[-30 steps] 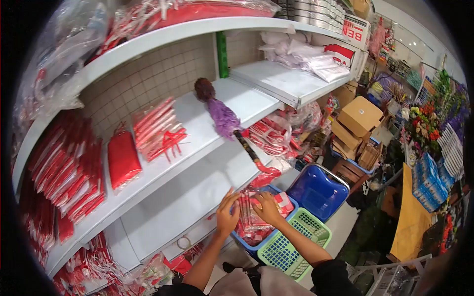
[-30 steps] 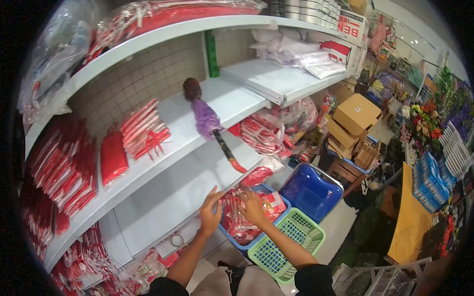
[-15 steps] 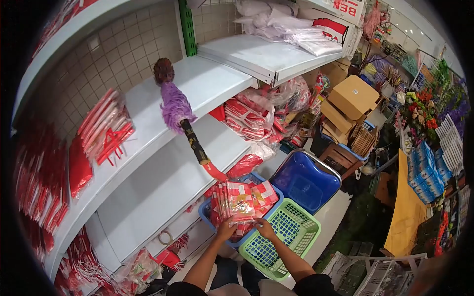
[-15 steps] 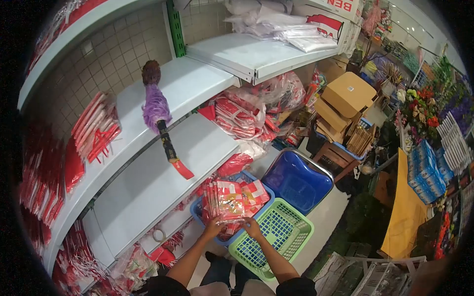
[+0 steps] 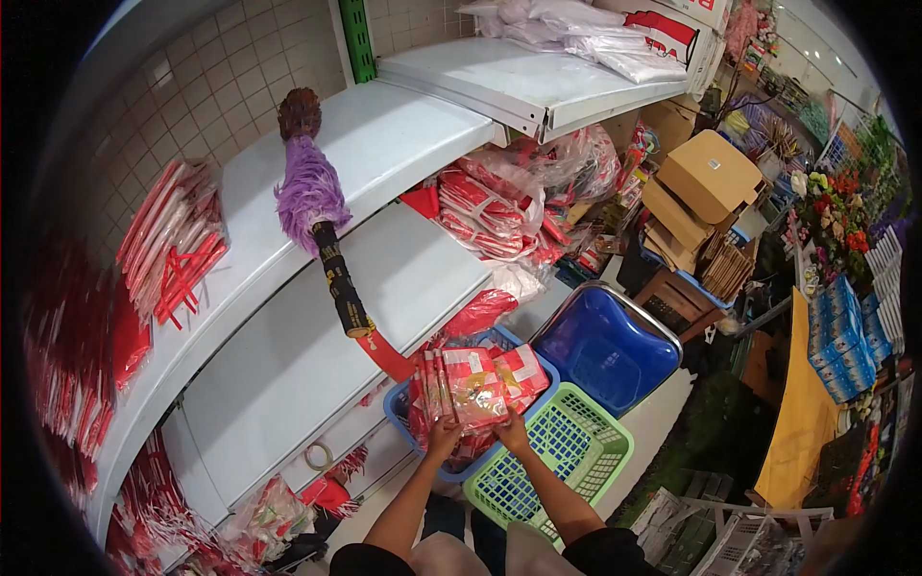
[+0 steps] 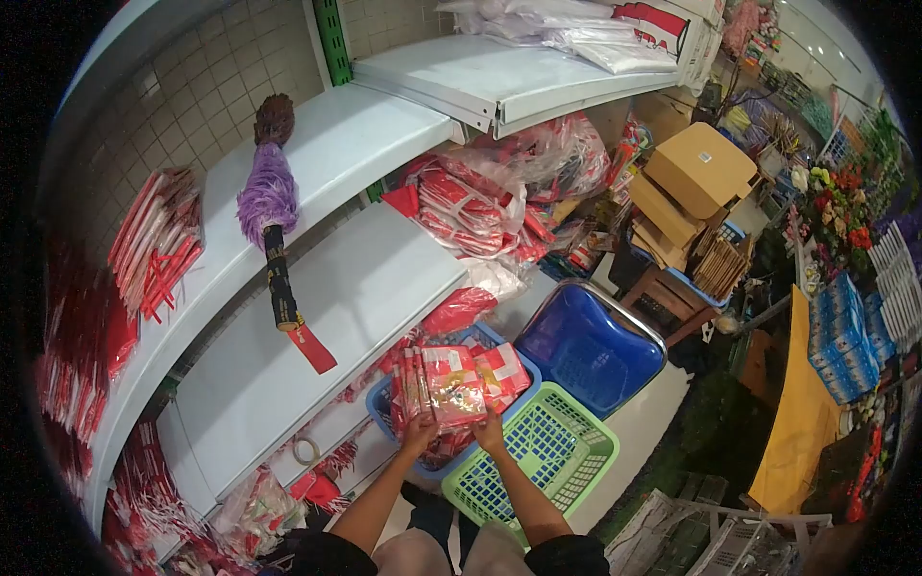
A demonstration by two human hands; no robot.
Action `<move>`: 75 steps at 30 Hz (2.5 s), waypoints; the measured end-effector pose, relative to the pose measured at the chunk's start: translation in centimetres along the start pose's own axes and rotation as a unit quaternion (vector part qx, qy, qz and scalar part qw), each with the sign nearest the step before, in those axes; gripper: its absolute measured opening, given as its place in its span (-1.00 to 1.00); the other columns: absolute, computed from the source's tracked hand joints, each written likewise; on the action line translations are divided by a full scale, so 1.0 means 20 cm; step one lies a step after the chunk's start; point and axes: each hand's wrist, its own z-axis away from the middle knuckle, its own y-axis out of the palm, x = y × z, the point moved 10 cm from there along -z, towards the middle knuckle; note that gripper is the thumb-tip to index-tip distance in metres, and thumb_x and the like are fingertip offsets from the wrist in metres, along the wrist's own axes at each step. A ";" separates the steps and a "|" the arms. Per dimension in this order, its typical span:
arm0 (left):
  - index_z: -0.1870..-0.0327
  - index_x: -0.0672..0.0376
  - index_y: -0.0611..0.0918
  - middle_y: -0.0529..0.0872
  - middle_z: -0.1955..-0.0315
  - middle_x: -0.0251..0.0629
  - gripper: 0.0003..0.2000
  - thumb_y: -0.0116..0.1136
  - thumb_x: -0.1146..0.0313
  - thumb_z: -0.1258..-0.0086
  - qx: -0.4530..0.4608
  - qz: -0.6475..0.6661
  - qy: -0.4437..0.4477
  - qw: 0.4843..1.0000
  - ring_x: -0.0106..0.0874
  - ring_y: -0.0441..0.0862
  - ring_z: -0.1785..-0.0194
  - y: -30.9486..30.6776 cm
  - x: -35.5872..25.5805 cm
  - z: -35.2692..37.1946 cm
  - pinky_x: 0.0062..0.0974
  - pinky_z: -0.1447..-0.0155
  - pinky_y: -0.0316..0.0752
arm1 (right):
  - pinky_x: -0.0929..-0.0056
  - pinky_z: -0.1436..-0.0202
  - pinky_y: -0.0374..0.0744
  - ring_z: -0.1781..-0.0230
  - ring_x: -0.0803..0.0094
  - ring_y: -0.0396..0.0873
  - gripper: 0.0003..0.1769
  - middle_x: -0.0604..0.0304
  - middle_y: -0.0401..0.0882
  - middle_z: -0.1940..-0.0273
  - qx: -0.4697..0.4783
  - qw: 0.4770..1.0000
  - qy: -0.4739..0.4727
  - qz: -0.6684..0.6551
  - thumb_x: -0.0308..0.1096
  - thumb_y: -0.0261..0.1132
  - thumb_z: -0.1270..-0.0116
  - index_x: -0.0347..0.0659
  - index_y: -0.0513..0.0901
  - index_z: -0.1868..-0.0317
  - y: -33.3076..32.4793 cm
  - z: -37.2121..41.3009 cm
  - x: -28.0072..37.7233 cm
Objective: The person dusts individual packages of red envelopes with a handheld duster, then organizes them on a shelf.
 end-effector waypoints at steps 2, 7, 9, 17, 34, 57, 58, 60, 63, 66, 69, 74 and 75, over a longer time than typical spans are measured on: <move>0.00 0.31 0.50 0.65 0.40 -0.20 -0.60 0.28 0.36 -0.16 -0.015 -0.010 0.002 1.000 -0.51 0.61 0.42 0.02 -0.02 -0.02 -0.51 0.37 0.53 | 0.45 0.22 0.54 0.32 0.38 0.54 -0.20 0.01 0.49 0.14 -0.055 0.991 -0.096 0.079 -0.36 0.36 -0.08 -0.28 0.19 -0.31 0.02 0.00 0.01; -0.02 0.30 0.50 0.64 0.42 -0.19 -0.63 0.22 0.41 -0.20 -0.034 -0.092 0.019 0.995 -0.50 0.61 0.41 0.01 -0.09 -0.06 -0.50 0.43 0.50 | 0.53 0.30 0.51 0.40 0.46 0.51 -0.33 0.15 0.52 0.26 0.073 0.954 0.151 -0.250 -0.29 0.31 -0.15 -0.31 0.29 -0.25 0.12 0.01 -0.20; -0.07 0.28 0.49 0.63 0.45 -0.18 -0.62 0.18 0.43 -0.21 -0.097 -0.122 0.127 0.980 -0.50 0.60 0.40 -0.04 -0.14 -0.07 -0.52 0.44 0.49 | 0.54 0.31 0.51 0.42 0.49 0.50 -0.40 0.18 0.54 0.30 0.125 0.932 0.189 -0.282 -0.24 0.27 -0.21 -0.30 0.35 -0.21 0.12 0.04 -0.15; -0.28 0.24 0.28 0.52 0.11 -0.17 -0.52 -0.06 0.60 -0.29 0.082 0.138 -0.001 0.987 -0.35 0.59 0.27 0.05 -0.55 0.15 -0.26 0.04 0.63 | 0.47 0.25 0.54 0.40 0.47 0.53 -0.53 0.21 0.59 0.30 0.174 0.841 0.292 -0.421 -0.01 0.12 -0.34 -0.24 0.48 -0.05 0.08 0.16 0.02; -0.24 0.22 0.34 0.45 -0.18 -0.16 -0.44 -0.11 0.02 -0.33 0.225 0.391 0.004 0.893 -0.27 0.38 -0.24 -0.17 -1.31 0.65 -0.22 -0.34 0.19 | 0.36 -0.11 0.53 0.00 0.34 0.55 -0.65 0.05 0.52 -0.06 0.268 0.770 0.104 -0.569 -0.41 0.14 -0.33 -0.29 0.41 -0.10 -0.33 0.09 0.88; -0.18 0.19 0.38 0.52 -0.05 -0.10 -0.47 -0.16 -0.04 -0.39 0.188 0.594 0.329 0.710 -0.19 0.50 -0.07 -0.59 -1.99 1.39 -0.17 -0.18 0.40 | 0.42 0.11 0.59 0.17 0.21 0.63 -0.68 -0.12 0.60 0.15 0.444 0.836 -0.115 -0.302 -0.26 0.10 -0.40 -0.37 0.46 0.04 -0.59 0.78 2.16; -0.18 0.19 0.38 0.52 -0.06 -0.11 -0.48 -0.15 -0.04 -0.38 0.171 0.594 0.348 0.705 -0.19 0.50 -0.08 -0.64 -1.99 1.42 -0.17 -0.18 0.39 | 0.42 0.21 0.61 0.23 0.23 0.65 -0.72 -0.08 0.61 0.23 0.376 0.857 -0.193 -0.296 -0.26 0.08 -0.41 -0.36 0.49 0.13 -0.69 0.72 2.25; -0.20 0.18 0.36 0.49 -0.10 -0.14 -0.49 -0.16 -0.02 -0.39 0.157 0.591 0.386 0.690 -0.19 0.49 -0.10 -0.74 -2.00 1.44 -0.17 -0.19 0.38 | 0.51 0.28 0.57 0.34 0.42 0.63 -0.73 0.12 0.64 0.30 0.263 0.872 -0.217 -0.350 -0.22 0.04 -0.41 -0.26 0.53 0.26 -0.81 0.54 2.29; -0.23 0.18 0.32 0.45 -0.12 -0.14 -0.45 -0.19 -0.05 -0.40 0.122 0.568 0.396 0.711 -0.18 0.43 -0.15 -0.86 -1.92 1.36 -0.15 -0.23 0.34 | 0.57 0.38 0.52 0.41 0.50 0.55 -0.78 0.17 0.59 0.38 0.078 0.878 -0.304 -0.360 -0.26 0.09 -0.38 -0.26 0.49 0.30 -1.05 0.42 2.52; -0.24 0.20 0.31 0.45 -0.13 -0.12 -0.48 -0.20 0.01 -0.42 0.172 0.573 0.425 0.680 -0.17 0.44 -0.14 -0.92 -1.91 1.31 -0.15 -0.21 0.37 | 0.56 0.44 0.51 0.47 0.50 0.53 -0.71 0.16 0.56 0.43 -0.015 0.886 -0.379 -0.265 -0.20 0.14 -0.36 -0.32 0.48 0.30 -1.06 0.30 2.74; -0.25 0.21 0.30 0.44 -0.15 -0.09 -0.49 -0.20 0.04 -0.43 0.141 0.538 0.438 0.707 -0.15 0.45 -0.14 -0.99 -1.95 1.32 -0.14 -0.20 0.38 | 0.54 0.49 0.49 0.53 0.50 0.51 -0.66 0.16 0.55 0.47 -0.015 0.901 -0.410 -0.139 -0.16 0.17 -0.33 -0.34 0.47 0.32 -0.88 0.16 2.90; -0.27 0.20 0.29 0.42 -0.17 -0.07 -0.47 -0.18 0.02 -0.41 0.140 0.550 0.410 0.714 -0.13 0.44 -0.16 -1.07 -1.96 1.30 -0.10 -0.20 0.37 | 0.55 0.57 0.45 0.64 0.52 0.49 -0.69 0.09 0.57 0.41 0.278 0.937 -0.205 -0.058 -0.16 0.14 -0.34 -0.30 0.46 0.26 -0.45 0.02 2.89; -0.27 0.20 0.29 0.42 -0.17 -0.07 -0.47 -0.18 0.01 -0.41 0.146 0.556 0.406 0.711 -0.13 0.44 -0.16 -1.07 -1.96 1.29 -0.10 -0.20 0.37 | 0.56 0.58 0.44 0.65 0.52 0.46 -0.71 0.11 0.56 0.42 0.277 0.929 -0.214 -0.118 -0.18 0.12 -0.35 -0.30 0.45 0.24 -0.43 0.02 2.88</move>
